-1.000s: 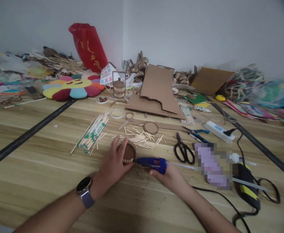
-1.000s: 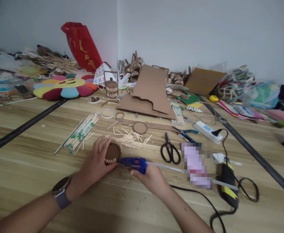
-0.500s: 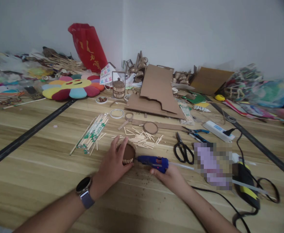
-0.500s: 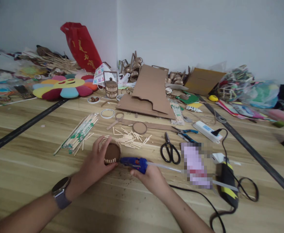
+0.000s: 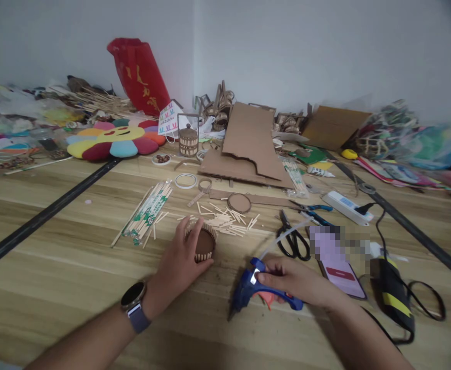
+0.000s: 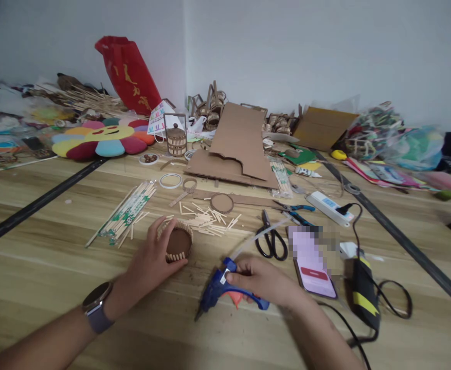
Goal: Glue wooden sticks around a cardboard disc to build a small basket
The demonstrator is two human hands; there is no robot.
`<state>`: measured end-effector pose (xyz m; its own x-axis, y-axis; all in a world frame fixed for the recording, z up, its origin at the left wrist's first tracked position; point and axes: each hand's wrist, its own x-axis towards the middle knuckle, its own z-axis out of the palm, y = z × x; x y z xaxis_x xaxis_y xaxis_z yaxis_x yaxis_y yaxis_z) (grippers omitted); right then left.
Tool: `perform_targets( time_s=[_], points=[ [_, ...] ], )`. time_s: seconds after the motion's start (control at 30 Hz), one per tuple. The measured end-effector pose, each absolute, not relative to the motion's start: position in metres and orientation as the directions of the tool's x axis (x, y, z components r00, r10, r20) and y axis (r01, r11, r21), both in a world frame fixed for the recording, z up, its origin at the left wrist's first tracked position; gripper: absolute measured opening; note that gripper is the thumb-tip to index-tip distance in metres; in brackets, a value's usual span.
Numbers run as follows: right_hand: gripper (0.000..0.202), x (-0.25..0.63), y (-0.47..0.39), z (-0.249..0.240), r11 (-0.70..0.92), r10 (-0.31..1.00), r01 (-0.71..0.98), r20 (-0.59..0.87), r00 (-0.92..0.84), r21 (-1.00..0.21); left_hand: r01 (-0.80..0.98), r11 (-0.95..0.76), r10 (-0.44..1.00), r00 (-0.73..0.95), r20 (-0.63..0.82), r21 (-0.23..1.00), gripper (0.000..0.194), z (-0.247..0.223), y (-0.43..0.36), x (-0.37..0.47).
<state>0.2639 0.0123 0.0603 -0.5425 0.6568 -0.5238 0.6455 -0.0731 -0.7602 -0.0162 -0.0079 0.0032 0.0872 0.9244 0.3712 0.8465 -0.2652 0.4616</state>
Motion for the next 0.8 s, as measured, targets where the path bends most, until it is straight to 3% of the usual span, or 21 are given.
perform_targets(
  time_s=[0.1,0.23,0.43,0.57,0.8],
  points=[
    [0.048,0.262,0.014,0.067,0.142,0.789,0.821,-0.438,-0.432,-0.553,0.849,-0.263,0.925,0.088,0.369,0.458,0.101,0.003,-0.008,-0.016],
    [0.025,0.244,0.022,0.079,0.223,0.933,0.943,-0.225,-0.28,-0.249,0.853,-0.266,0.923,0.091,0.375,0.448,0.102,0.002,-0.008,-0.016],
    [0.016,0.198,0.049,0.074,0.457,0.874,0.883,-0.131,-0.468,-0.105,0.835,-0.285,0.918,0.097,0.384,0.47,0.1,0.002,-0.007,-0.016],
    [0.018,0.187,0.067,0.056,0.445,0.887,0.895,-0.125,-0.444,-0.016,0.833,-0.279,0.921,0.092,0.378,0.478,0.102,0.002,-0.007,-0.016],
    [0.022,0.192,0.068,0.05,0.423,0.896,0.906,-0.143,-0.42,-0.007,0.821,-0.286,0.92,0.09,0.382,0.494,0.102,0.001,-0.008,-0.015]
  ],
)
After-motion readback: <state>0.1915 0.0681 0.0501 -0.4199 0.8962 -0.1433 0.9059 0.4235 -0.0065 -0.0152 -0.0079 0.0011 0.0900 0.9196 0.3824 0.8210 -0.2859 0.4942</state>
